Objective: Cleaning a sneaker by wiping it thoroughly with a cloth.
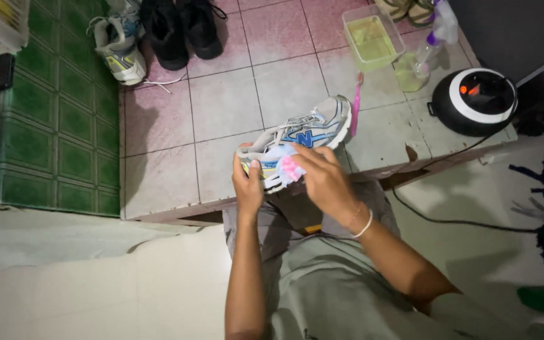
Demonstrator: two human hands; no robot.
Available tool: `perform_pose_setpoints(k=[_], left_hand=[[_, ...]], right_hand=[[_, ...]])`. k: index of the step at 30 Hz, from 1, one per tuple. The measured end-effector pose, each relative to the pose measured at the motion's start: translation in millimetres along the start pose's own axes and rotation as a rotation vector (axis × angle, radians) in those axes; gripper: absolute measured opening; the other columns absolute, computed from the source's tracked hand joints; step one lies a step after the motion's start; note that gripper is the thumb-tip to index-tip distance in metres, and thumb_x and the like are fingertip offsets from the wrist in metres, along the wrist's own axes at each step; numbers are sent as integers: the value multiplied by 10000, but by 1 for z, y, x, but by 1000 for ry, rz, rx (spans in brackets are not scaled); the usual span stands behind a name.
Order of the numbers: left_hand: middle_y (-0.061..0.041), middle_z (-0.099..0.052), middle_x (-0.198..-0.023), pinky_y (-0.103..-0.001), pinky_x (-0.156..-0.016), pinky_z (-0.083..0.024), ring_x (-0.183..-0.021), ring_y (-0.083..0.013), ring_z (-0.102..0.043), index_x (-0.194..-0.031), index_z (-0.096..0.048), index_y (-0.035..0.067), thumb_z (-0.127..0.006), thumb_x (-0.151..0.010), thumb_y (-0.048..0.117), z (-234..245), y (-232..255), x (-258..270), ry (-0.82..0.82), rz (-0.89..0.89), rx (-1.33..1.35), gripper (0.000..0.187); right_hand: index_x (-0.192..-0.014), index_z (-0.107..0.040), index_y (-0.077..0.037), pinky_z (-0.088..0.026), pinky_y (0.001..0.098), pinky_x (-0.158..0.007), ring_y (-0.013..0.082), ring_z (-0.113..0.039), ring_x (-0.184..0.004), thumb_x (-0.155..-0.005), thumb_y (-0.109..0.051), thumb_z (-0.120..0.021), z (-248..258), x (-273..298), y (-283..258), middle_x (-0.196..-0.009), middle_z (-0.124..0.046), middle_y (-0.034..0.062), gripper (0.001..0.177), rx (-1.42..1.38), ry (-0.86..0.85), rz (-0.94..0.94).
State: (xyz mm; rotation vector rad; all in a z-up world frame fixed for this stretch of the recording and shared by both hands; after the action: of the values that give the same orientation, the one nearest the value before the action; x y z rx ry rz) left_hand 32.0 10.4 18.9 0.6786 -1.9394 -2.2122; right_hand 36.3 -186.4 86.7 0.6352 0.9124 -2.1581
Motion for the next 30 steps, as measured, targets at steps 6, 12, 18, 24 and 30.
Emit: perform_pose_setpoints(k=[6, 12, 18, 24, 30], left_hand=[[-315, -595, -1338, -572, -1092, -391, -1292, -476, -531, -1429, -501, 13, -541, -979, 351, 1, -2, 0, 9, -6, -9, 564], [-261, -635, -1312, -542, -1091, -407, -1270, -444, -566, -1407, -531, 55, -534, -975, 410, -2, 5, 5, 18, -11, -24, 559], [-268, -645, -1288, -543, -1079, -413, -1250, -463, -575, -1385, -545, 47, -544, -965, 412, -3, 3, 5, 22, -35, -40, 556], [-222, -683, -1210, -506, -1033, -459, -1182, -399, -629, -1372, -572, 92, -531, -978, 436, -8, 11, 10, 39, -46, -79, 525], [-301, -641, -1263, -564, -1044, -428, -1220, -464, -592, -1411, -518, 3, -536, -982, 367, -7, 6, 3, 81, -30, -53, 563]], right_hand=[[-1145, -738, -73, -522, 432, -930, 361, -666, -1052, -821, 119, -605, 18, 15, 31, -1191, -727, 156, 400, -43, 14, -101], [-1161, -728, 38, -481, 513, -910, 439, -647, -990, -846, 192, -631, 76, -25, 73, -1103, -710, 236, 364, 179, 180, -161], [-1267, -692, 15, -475, 481, -961, 412, -633, -1062, -850, 123, -631, 27, -15, 120, -1145, -704, 223, 435, 229, 119, -301], [-1283, -638, 114, -436, 520, -1013, 458, -573, -1148, -854, 197, -599, 23, 9, 89, -1243, -635, 295, 439, 154, 215, -360], [-1155, -696, 48, -475, 502, -944, 451, -628, -1014, -881, 188, -487, 17, 6, 11, -1082, -680, 235, 372, 107, 218, -156]])
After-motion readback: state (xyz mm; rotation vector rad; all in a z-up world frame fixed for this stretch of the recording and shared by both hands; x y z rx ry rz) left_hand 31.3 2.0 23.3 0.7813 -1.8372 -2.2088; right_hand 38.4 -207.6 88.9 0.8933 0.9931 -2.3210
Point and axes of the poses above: each hand's wrist, its own x-axis away from the middle knuckle, its own z-axis out of the back of the hand, y = z × x, the point moved 3 cm from there along -x, towards the middle knuckle
